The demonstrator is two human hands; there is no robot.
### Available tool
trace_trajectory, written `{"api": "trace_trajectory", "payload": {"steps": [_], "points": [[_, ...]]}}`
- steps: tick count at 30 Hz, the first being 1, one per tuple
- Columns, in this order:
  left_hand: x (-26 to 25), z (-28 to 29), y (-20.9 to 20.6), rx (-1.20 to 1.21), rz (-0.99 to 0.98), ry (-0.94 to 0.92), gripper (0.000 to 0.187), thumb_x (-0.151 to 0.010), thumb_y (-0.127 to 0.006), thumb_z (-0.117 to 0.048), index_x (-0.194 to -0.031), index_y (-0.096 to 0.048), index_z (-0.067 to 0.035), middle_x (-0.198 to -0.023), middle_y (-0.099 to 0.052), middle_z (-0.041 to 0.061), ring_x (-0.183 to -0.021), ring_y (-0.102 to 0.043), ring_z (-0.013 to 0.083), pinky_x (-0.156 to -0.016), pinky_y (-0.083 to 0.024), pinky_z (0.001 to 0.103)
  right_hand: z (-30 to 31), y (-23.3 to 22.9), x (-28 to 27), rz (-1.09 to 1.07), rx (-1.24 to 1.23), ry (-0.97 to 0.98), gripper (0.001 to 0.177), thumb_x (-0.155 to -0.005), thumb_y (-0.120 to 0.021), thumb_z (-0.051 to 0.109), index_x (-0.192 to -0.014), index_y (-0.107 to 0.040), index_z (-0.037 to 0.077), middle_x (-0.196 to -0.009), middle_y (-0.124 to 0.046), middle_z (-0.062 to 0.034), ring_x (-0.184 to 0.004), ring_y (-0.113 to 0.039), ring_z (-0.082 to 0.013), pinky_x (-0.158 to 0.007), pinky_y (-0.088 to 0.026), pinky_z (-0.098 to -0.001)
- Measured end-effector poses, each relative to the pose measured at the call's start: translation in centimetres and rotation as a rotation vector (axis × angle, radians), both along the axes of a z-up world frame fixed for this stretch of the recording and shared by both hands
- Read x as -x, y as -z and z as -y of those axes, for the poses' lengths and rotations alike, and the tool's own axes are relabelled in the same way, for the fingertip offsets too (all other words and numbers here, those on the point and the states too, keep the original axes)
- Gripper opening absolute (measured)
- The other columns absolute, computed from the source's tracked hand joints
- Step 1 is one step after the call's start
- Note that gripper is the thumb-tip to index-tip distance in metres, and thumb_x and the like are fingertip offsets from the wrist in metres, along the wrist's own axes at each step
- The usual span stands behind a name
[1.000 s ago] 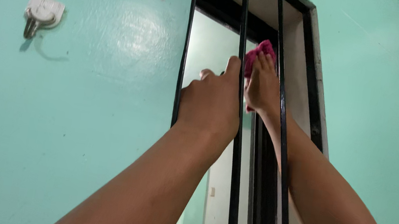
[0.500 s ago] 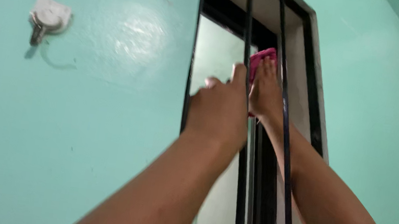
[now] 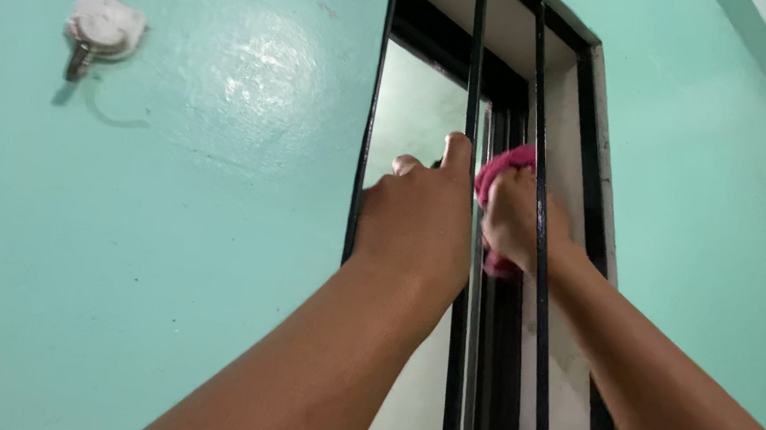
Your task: The person sprays a liquid onto a glass window pane and wipes it with a pink cloth.
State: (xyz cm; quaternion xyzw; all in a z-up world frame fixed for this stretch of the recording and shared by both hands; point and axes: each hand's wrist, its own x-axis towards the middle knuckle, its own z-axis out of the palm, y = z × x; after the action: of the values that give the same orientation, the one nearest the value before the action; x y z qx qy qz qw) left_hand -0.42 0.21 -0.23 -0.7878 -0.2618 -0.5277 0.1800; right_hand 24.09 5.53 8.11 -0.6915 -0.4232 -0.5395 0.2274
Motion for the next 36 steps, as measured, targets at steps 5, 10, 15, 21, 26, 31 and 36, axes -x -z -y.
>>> {"api": "trace_trajectory", "payload": {"steps": [5, 10, 15, 21, 26, 31, 36], "points": [[-0.1, 0.0, -0.1, 0.029, 0.023, 0.033, 0.089, -0.082, -0.072, 0.001, -0.156, -0.022, -0.006, -0.136, -0.045, 0.046, -0.09, -0.076, 0.0392, -0.069, -0.068, 0.037, 0.8, -1.3, -0.7, 0.059, 0.042, 0.048, 0.049, -0.095, -0.068, 0.01, -0.135, -0.048, -0.008, -0.147, -0.046, -0.0327, -0.103, -0.072, -0.0343, -0.084, -0.063, -0.0391], [-0.2, 0.0, -0.2, 0.051, 0.0, 0.001, 0.085, -0.083, -0.07, 0.002, -0.155, -0.024, -0.006, -0.141, -0.039, 0.046, -0.091, -0.075, 0.0428, -0.075, -0.067, 0.04, -2.4, -8.4, -1.7, -0.049, -0.119, -0.183, 0.085, -0.085, -0.075, 0.008, -0.152, -0.026, -0.009, -0.155, -0.031, -0.0325, -0.115, -0.063, -0.04, -0.09, -0.06, -0.0412], [-1.2, -0.4, 0.3, -0.008, 0.074, 0.042, 0.075, -0.086, -0.066, 0.002, -0.152, -0.031, -0.008, -0.12, -0.062, 0.035, -0.094, -0.074, 0.0428, -0.078, -0.066, 0.041, -6.1, -8.7, -6.1, 0.473, -0.341, -0.341, 0.088, -0.078, -0.077, 0.009, -0.15, -0.031, -0.014, -0.156, -0.031, -0.0362, -0.15, -0.028, -0.046, -0.128, -0.017, -0.0502], [-1.6, -0.6, 1.1, -0.089, 0.092, -0.021, 0.07, -0.085, -0.07, 0.001, -0.146, -0.036, -0.007, -0.114, -0.063, 0.03, -0.099, -0.072, 0.0397, -0.079, -0.064, 0.046, -4.8, 1.8, -6.0, 0.313, -0.228, -0.467, 0.074, -0.085, -0.062, -0.005, -0.154, -0.034, -0.004, -0.163, -0.033, -0.03, -0.155, -0.022, -0.0426, -0.126, -0.013, -0.0497], [-1.9, -0.9, 1.5, -0.054, 0.109, -0.006, 0.072, -0.091, -0.07, -0.01, -0.152, -0.032, -0.009, -0.114, -0.065, 0.027, -0.101, -0.073, 0.0378, -0.078, -0.068, 0.041, -2.1, 8.8, -0.5, -0.019, -0.182, -0.459, 0.043, -0.098, -0.053, 0.0, -0.14, -0.049, 0.0, -0.13, -0.06, -0.0236, -0.112, -0.063, -0.0383, -0.103, -0.053, -0.0504], [-2.0, -1.4, 0.7, -0.093, 0.12, 0.022, 0.067, -0.089, -0.064, 0.002, -0.148, -0.035, -0.007, -0.109, -0.067, 0.027, -0.101, -0.072, 0.0386, -0.08, -0.065, 0.044, -3.2, 13.4, 1.4, 0.242, -0.036, -0.676, 0.023, -0.1, -0.057, 0.019, -0.115, -0.059, 0.002, -0.106, -0.064, -0.0171, -0.093, -0.06, -0.0306, -0.081, -0.056, -0.0455], [-1.8, -1.2, 0.7, -0.063, 0.098, 0.018, 0.069, -0.092, -0.062, 0.0, -0.152, -0.029, -0.006, -0.108, -0.065, 0.03, -0.095, -0.074, 0.0406, -0.079, -0.066, 0.043, -3.6, 9.9, 2.5, 0.714, -0.298, -0.467, 0.021, -0.097, -0.063, 0.028, -0.106, -0.063, 0.009, -0.104, -0.068, -0.0109, -0.091, -0.065, -0.0235, -0.081, -0.057, -0.0417]]}}
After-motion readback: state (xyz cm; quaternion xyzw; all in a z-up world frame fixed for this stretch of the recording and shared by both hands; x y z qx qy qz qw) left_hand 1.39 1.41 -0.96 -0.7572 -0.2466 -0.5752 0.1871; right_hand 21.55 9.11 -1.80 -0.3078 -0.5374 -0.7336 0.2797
